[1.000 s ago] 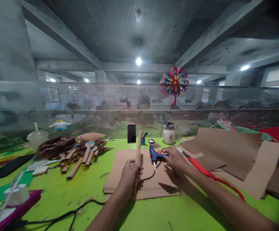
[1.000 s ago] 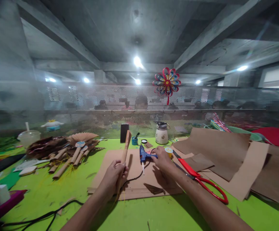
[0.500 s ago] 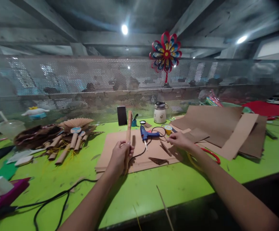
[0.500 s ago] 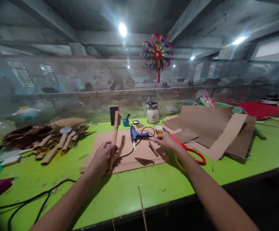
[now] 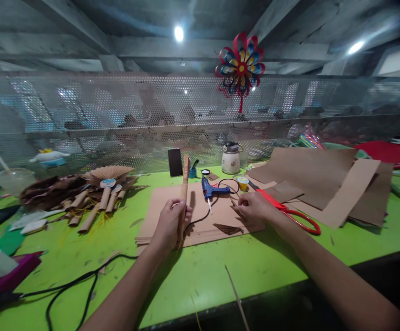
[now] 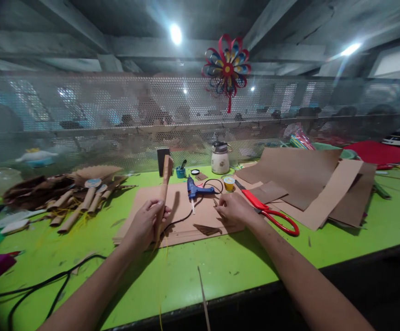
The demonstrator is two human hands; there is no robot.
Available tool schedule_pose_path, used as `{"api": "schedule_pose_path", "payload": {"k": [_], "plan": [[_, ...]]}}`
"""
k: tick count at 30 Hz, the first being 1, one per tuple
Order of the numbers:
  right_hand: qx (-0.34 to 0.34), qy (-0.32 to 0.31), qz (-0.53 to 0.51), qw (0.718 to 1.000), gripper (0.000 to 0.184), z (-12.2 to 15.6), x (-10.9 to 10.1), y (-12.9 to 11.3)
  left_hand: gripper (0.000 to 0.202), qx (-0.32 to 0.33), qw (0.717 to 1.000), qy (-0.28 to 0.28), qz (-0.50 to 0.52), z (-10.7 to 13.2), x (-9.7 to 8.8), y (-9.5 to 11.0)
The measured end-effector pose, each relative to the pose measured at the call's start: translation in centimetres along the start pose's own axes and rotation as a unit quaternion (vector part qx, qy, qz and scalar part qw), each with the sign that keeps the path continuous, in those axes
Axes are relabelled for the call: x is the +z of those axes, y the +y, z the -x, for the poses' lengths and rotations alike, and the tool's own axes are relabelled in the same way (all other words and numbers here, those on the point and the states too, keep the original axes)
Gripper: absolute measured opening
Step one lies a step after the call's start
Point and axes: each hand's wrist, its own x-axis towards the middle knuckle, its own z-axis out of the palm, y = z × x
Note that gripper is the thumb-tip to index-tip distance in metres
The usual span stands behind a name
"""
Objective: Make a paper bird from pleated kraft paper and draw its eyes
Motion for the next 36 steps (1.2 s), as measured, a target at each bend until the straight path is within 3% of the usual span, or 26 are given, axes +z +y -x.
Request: {"api": "schedule_pose_path", "payload": {"k": [6,15,21,29,36], "plan": [[0.022,-0.025,0.01,0.999,0.018,-0.4,0.5,0.8,0.015,-0.007,1.0,-0.015,0.003,-0.2,0.0,-0.1],[0.012,-0.105,-0.161,0.981,0.025,-0.2,-0.4,0.6,0.022,-0.024,0.999,-0.026,0.011,0.3,0.0,-0.1],[0.028,-0.135,-0.206,0.969,0.026,-0.7,0.6,1.5,0.026,-0.034,0.999,-0.04,0.01,0.3,0.0,-0.3],[0.061,-0.12,-0.226,0.965,0.019,-0.5,0.5,0.7,0.023,-0.029,0.999,-0.032,0.012,0.1,-0.1,-0.4],[0.068,-0.064,-0.231,0.968,0.014,-0.6,0.9,0.5,0.022,-0.027,0.999,-0.031,0.003,-0.1,0.0,-0.9]]}}
